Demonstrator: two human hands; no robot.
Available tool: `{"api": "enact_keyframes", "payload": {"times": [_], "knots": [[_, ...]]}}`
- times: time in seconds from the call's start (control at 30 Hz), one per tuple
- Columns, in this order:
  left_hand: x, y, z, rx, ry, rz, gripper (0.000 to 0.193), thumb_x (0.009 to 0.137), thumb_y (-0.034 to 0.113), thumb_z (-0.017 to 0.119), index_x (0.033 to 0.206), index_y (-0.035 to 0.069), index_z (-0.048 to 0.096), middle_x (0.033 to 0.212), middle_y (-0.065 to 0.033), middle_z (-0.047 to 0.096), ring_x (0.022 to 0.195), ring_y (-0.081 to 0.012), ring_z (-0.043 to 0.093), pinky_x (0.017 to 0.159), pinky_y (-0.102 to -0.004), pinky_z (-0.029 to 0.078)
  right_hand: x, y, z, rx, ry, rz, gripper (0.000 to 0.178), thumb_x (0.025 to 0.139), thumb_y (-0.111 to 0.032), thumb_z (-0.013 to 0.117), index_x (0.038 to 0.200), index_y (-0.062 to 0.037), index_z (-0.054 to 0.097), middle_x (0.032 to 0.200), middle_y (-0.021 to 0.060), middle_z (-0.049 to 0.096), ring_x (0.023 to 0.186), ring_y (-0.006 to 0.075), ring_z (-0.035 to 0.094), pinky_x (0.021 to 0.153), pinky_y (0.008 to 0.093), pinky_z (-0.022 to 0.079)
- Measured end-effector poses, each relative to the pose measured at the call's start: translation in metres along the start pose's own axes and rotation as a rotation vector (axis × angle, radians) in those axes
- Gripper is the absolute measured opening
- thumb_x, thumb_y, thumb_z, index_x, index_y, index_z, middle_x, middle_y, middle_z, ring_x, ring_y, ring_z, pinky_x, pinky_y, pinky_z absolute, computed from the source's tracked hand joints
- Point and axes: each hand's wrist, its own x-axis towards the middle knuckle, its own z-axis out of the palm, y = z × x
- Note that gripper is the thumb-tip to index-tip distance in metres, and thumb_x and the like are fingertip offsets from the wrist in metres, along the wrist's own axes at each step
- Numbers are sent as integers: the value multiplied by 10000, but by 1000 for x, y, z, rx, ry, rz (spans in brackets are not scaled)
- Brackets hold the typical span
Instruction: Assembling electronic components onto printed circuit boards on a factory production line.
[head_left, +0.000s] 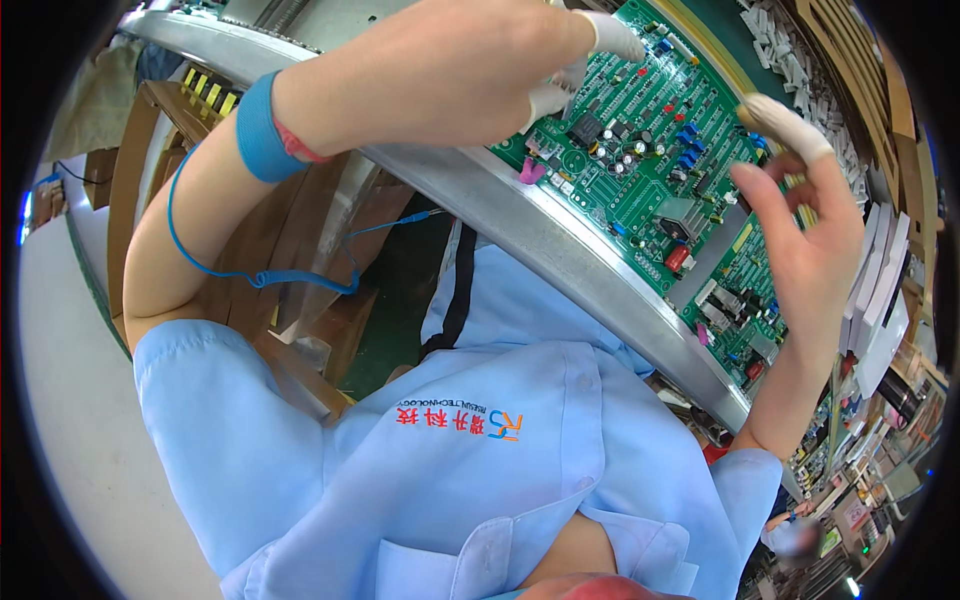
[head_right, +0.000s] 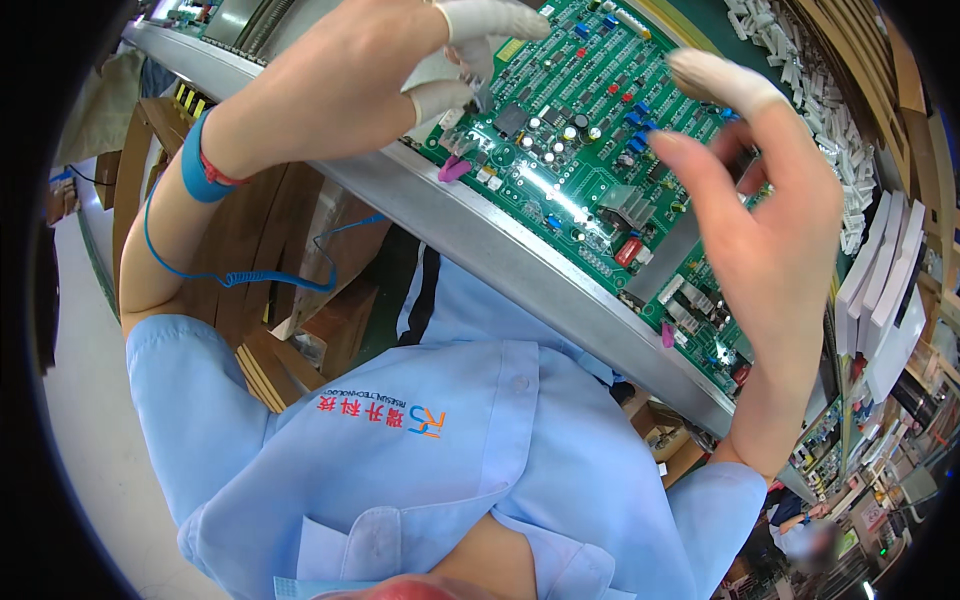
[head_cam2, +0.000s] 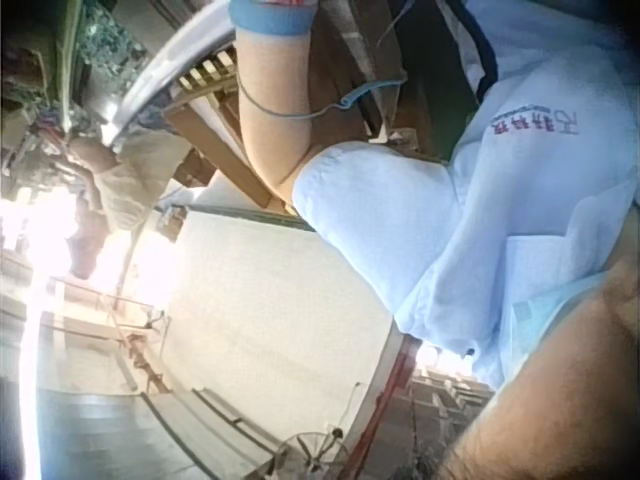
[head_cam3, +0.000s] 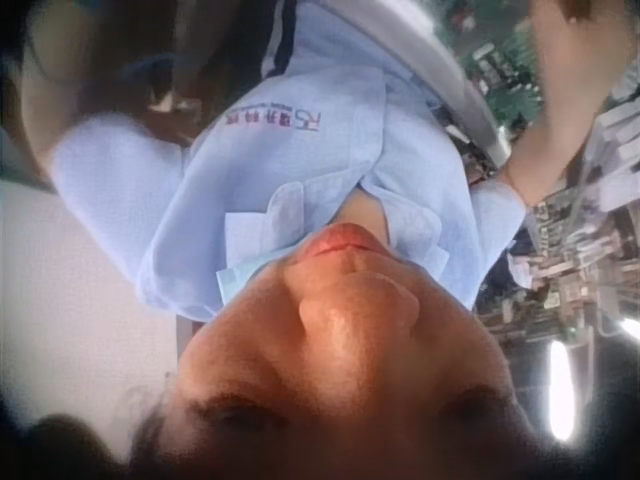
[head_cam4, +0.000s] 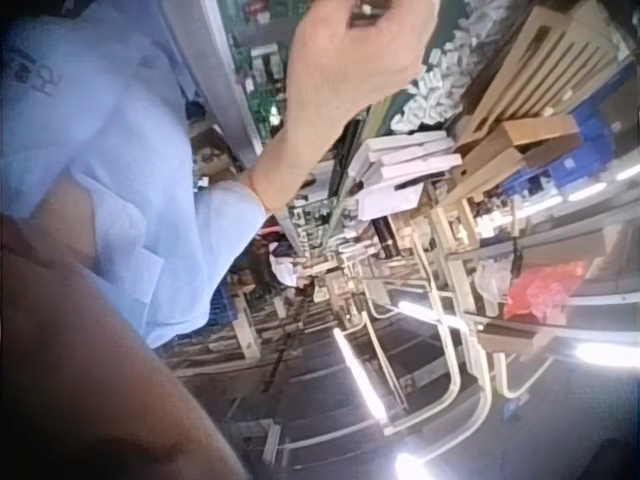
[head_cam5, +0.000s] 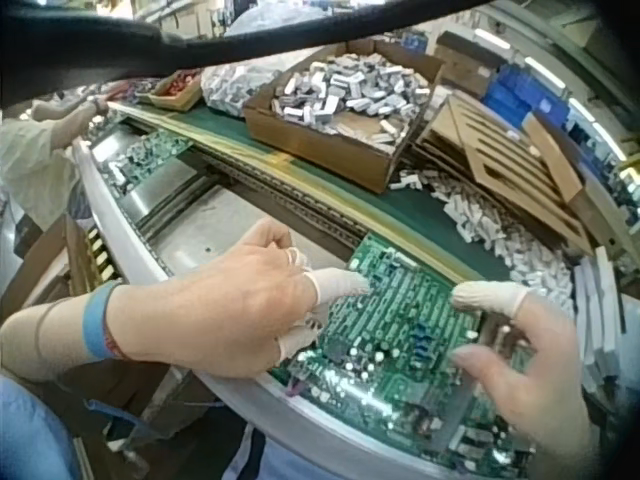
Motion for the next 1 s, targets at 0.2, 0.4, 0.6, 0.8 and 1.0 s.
{"api": "enact_keyframes", "payload": {"times": [0.2, 0.4, 0.6, 0.8, 1.0], "knots": [[20, 2, 7, -73, -359, -301, 548, 848, 30, 561, 1379, 26, 426, 700, -93, 590, 739, -282, 589, 922, -421, 300, -41, 41, -20, 92, 91, 223, 374, 839, -82, 717, 1209, -66, 658, 1067, -6, 696, 738, 34, 512, 597, 185, 372], [4, 2, 14, 8, -177, -171, 599, 830, 52, 657, 1389, 79, 443, 763, -90, 608, 757, -279, 598, 983, -453, 290, -64, 67, -30, 61, 174, 243, 385, 859, -125, 722, 1236, -88, 653, 913, -21, 646, 707, 30, 497, 627, 174, 379], [0, 6, 11, 28, -114, -74, 619, 833, 81, 683, 1403, 79, 443, 775, -68, 609, 787, -258, 611, 998, -457, 297, -72, 80, -29, 73, 201, 241, 372, 879, -139, 715, 1244, -102, 654, 855, -30, 604, 699, 35, 496, 642, 173, 385], [24, 10, 3, 111, -404, -240, 503, 849, 177, 679, 1326, 69, 561, 816, -122, 671, 804, -293, 643, 957, -455, 394, -76, 79, -39, 47, 223, 260, 369, 869, -126, 721, 1233, -112, 663, 867, -28, 605, 706, 38, 500, 638, 176, 385], [30, 0, -6, 68, -280, -168, 552, 782, 30, 693, 1313, 131, 582, 909, -55, 711, 787, -239, 606, 1038, -437, 326, -64, 79, -74, 41, 361, 246, 334, 836, -80, 719, 1169, -95, 689, 871, -20, 637, 737, 49, 522, 620, 193, 405]]}}
